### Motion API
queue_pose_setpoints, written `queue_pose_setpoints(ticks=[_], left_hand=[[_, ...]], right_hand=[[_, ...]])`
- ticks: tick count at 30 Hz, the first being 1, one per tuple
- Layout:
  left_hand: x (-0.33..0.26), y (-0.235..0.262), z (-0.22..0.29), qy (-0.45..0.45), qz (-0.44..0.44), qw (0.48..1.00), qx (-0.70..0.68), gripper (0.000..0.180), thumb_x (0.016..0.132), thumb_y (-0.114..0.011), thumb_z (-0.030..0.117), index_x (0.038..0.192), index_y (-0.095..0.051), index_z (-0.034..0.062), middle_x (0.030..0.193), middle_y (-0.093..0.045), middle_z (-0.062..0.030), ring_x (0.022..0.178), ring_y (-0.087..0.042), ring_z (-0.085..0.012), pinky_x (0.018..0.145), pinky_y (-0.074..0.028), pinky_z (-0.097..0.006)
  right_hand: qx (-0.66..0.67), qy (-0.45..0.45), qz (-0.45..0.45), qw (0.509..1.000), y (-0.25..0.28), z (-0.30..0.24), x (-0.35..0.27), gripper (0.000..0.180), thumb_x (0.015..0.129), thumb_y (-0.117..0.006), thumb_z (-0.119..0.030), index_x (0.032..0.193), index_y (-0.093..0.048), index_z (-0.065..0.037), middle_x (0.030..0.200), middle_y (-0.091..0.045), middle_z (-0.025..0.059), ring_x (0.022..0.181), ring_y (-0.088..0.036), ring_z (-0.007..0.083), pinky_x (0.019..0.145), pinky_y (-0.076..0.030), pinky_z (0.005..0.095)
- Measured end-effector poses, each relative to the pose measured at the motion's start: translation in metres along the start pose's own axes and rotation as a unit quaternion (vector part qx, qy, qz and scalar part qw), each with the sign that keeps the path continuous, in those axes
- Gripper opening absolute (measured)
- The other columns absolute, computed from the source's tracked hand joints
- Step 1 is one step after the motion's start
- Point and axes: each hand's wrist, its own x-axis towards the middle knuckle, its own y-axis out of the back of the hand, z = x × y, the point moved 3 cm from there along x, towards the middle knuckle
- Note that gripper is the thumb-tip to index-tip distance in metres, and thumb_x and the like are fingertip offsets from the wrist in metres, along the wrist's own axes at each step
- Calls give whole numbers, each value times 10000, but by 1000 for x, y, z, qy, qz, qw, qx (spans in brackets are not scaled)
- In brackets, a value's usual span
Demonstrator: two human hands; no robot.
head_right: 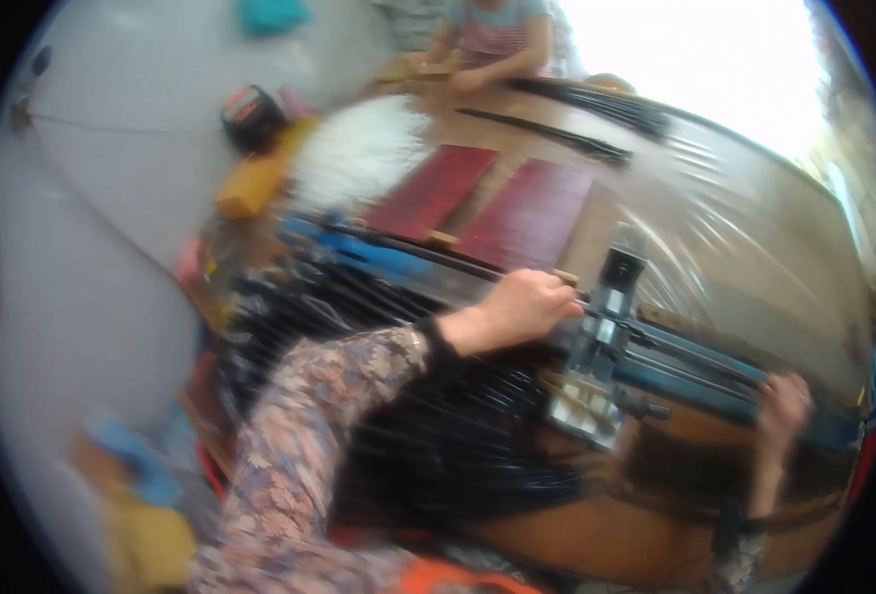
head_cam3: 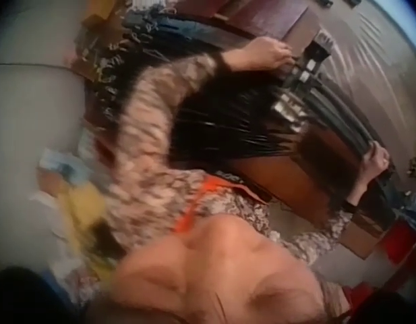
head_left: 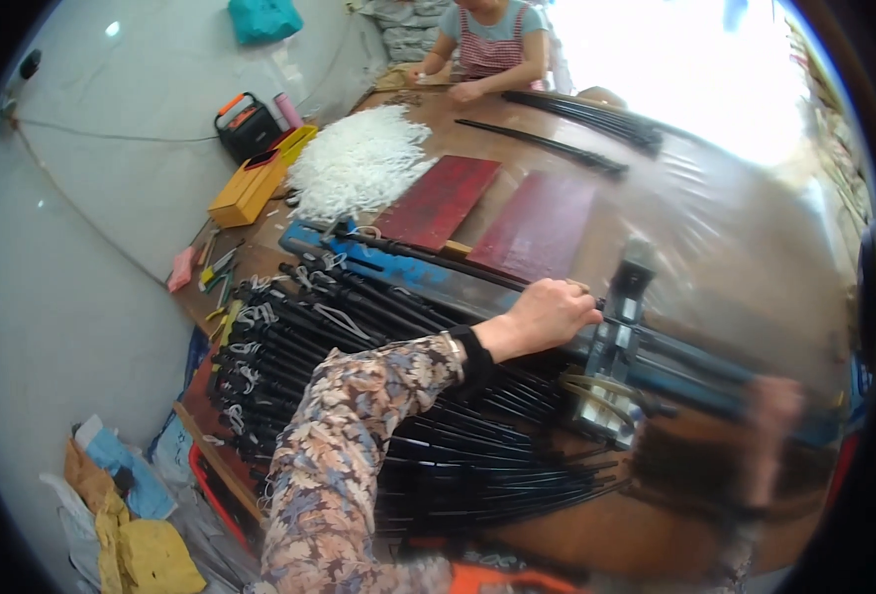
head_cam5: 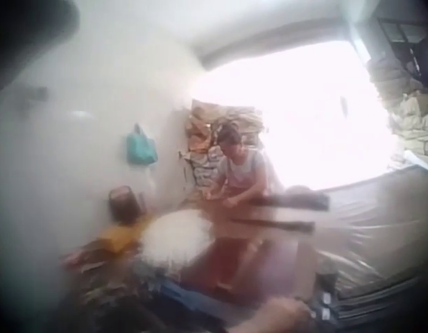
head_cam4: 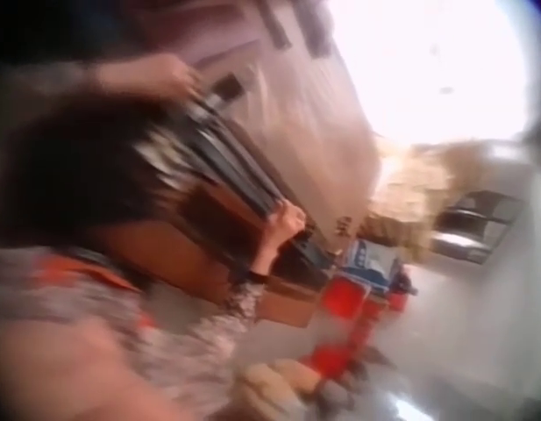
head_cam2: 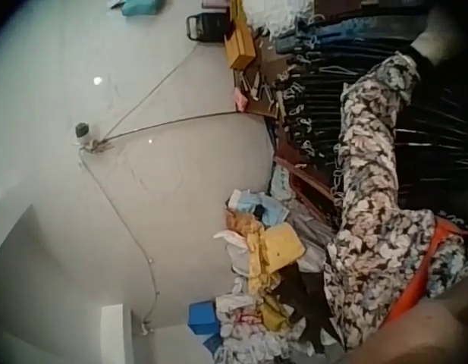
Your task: Manually picking up thin metal rods and placing them into a specialized alignment jig or machine on a workbench.
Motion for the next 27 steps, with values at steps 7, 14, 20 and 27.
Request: queue_pose_setpoints(ticks=[7, 14, 20, 27], left_hand=[[-3, 10, -18, 77, -72, 994, 43, 176, 924, -667, 188, 791, -627, 80, 709, -652, -161, 671, -670, -367, 587, -522, -467], [2, -7, -16, 91, -93, 991, 15, 242, 965, -633, 265, 819, -584, 78, 734, -654, -145, 719, -678, -368, 597, -516, -478], [-4, -1, -9, 84, -86, 993, 17, 251, 961, -642, 266, 809, -577, 77, 727, -658, -126, 711, -677, -351, 597, -511, -461], [-6, -11, -15, -19, -18, 995, 96, 176, 925, -668, 214, 847, -567, 94, 726, -600, -89, 696, -623, -301, 621, -471, -420]], right_hand=[[70, 81, 42, 993, 36, -146, 23, 234, 889, -705, -126, 1108, -708, -41, 1018, -731, 87, 1131, -620, 319, 978, -427, 450], [158, 59, -24, 985, 21, -167, 5, 305, 889, -720, -198, 1159, -700, -56, 1012, -710, 82, 1032, -605, 274, 893, -409, 416], [278, 45, -63, 957, -7, -188, 8, 267, 872, -733, -134, 1111, -680, -30, 939, -671, 122, 917, -609, 304, 809, -450, 410], [382, 23, -81, 920, -15, -186, 22, 210, 882, -675, -2, 1090, -667, -27, 894, -624, 164, 837, -617, 351, 734, -499, 407]])
